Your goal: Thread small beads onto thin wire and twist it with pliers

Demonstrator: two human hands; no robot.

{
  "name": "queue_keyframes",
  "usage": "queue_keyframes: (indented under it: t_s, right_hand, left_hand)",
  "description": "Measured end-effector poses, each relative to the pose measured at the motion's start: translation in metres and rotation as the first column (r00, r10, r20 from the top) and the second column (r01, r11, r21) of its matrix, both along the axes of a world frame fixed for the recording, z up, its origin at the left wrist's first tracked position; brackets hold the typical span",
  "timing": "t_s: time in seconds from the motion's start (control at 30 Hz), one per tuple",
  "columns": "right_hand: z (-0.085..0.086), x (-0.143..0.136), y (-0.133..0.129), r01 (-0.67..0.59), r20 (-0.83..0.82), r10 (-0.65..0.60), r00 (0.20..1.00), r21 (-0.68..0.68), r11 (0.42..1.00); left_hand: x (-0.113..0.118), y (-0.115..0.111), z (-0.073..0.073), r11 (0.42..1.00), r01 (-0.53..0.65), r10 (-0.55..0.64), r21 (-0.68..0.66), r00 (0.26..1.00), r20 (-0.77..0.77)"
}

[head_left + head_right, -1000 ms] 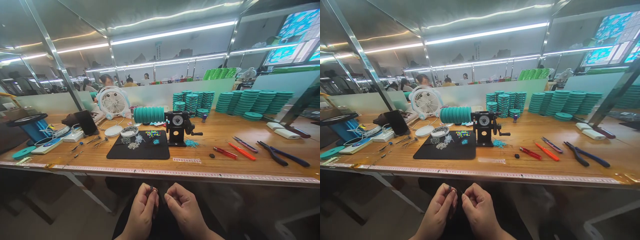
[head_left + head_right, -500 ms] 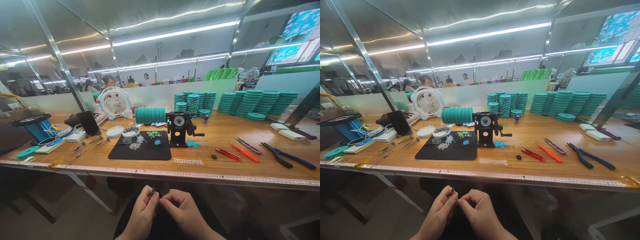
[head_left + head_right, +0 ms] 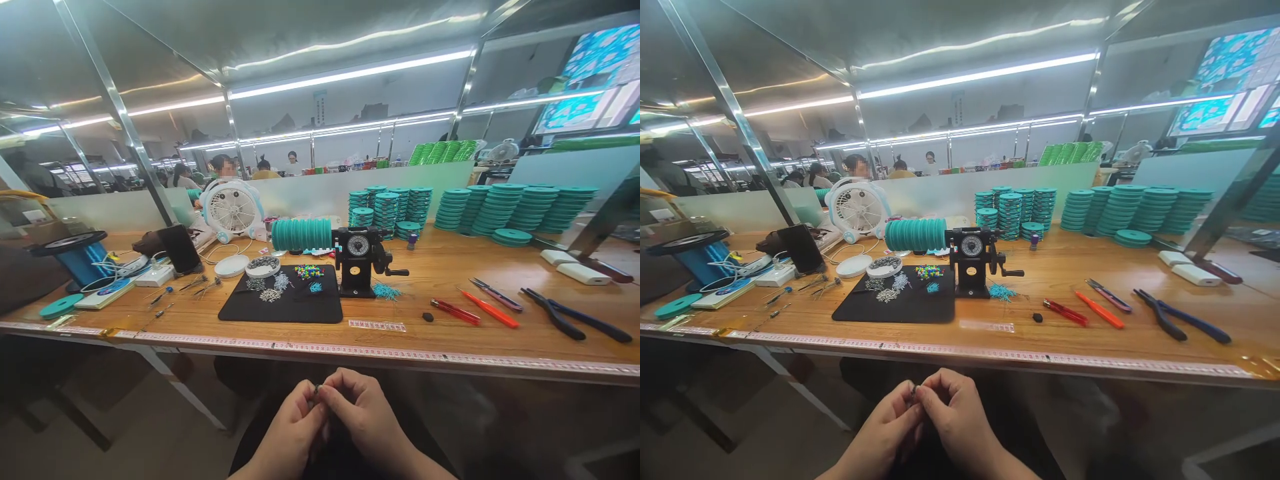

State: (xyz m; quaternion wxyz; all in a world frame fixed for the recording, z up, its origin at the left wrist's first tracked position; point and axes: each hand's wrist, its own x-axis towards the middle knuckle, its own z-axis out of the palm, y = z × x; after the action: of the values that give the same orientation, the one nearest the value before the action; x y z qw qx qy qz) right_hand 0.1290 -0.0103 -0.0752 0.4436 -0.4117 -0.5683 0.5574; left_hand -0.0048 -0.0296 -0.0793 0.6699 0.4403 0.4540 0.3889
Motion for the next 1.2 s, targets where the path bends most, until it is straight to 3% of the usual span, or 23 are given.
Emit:
queue_keyframes:
  t_s: [0.2, 0.3, 0.37, 0.43, 0.7, 1.2]
  right_hand:
    - [-0.006, 0.004, -0.003, 0.057, 0.028, -0.058, 0.998, 0.029, 0.998]
    - [-0.010, 0.005, -0.004, -0.045, -0.239, 0.012, 0.971, -0.131, 0.990]
    - [-0.012, 0.005, -0.006, -0.172, -0.460, 0.030, 0.887, -0.269, 0.948]
    - [-0.014, 0.005, -0.007, -0.270, -0.583, 0.035, 0.812, -0.321, 0.908]
    - [-0.011, 0.002, -0.006, -0.462, -0.724, 0.169, 0.668, -0.227, 0.857]
    - [-0.017, -0.004, -0.005, -0.504, -0.805, 0.155, 0.573, -0.197, 0.841]
  left_hand:
    - [-0.005, -0.002, -0.005, 0.992, -0.112, 0.107, 0.060, 0.990, 0.089]
    - [-0.005, -0.003, -0.005, 0.983, -0.176, 0.166, 0.048, 0.973, 0.163]
    - [-0.005, -0.003, -0.003, 0.974, -0.227, 0.220, 0.020, 0.958, 0.183]
    - [-0.004, -0.003, 0.000, 0.966, -0.257, 0.252, 0.001, 0.949, 0.190]
    - [0.000, 0.000, 0.005, 0.956, -0.294, 0.288, -0.015, 0.924, 0.251]
    - [0.001, 0.002, 0.005, 0.939, -0.314, 0.287, 0.139, 0.941, 0.181]
